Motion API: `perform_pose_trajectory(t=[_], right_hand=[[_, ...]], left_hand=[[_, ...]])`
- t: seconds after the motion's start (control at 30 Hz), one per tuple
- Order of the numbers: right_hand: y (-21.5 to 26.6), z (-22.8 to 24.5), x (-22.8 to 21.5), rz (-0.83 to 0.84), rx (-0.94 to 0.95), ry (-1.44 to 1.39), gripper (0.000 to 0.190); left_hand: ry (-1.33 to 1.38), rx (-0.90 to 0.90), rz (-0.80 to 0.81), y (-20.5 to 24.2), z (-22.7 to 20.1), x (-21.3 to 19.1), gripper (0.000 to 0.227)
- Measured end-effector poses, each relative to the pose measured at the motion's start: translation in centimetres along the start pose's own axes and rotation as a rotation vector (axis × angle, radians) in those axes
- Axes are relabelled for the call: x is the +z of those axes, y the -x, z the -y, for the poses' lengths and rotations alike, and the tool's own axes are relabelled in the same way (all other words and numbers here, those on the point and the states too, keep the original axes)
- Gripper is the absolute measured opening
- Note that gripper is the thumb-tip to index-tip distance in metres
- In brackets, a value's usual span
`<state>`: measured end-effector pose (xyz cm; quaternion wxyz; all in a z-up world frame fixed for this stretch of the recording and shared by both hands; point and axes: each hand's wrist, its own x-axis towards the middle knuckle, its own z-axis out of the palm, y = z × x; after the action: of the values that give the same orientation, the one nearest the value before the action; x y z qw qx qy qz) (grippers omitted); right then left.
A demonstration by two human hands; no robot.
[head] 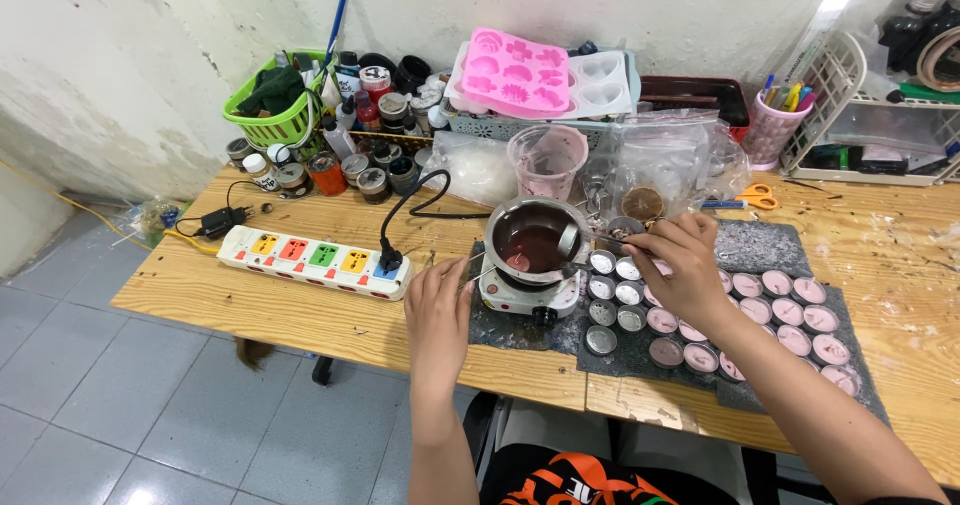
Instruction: Melting wax in a melter, stirring it with a spoon, and pouring it into small tea-light molds.
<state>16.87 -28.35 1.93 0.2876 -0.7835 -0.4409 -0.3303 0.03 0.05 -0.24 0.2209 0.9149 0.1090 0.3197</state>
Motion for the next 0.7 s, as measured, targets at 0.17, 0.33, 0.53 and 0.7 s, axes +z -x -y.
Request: perform_pose_trajectory(t=[0.17,0.33,0.53,0.7], right_hand=[[0.0,0.0,-0.1,-0.037,-0.028,0.011,0.010],[0.0,-0.4,-0.5,0.003,-0.035,0.036,0.011],[0.5,-0.6,-0.7,-0.021,-0.042,0.039,0.010],[0.3,-0.7,-1.2,-0.026,-0.071,0.069,0.011]], left_hand=[[-0.004,-0.013,0.008,0.0,-0.1,0.0,0.038],[0.005,-0.034,0.017,-0.2,-0.3,-0.1,0.038],[0.002,-0.038,0.028,0.0,-0.4,-0.1,0.038],[0.006,-0.052,0.036,-0.1,-0.6,-0.3,0.038]])
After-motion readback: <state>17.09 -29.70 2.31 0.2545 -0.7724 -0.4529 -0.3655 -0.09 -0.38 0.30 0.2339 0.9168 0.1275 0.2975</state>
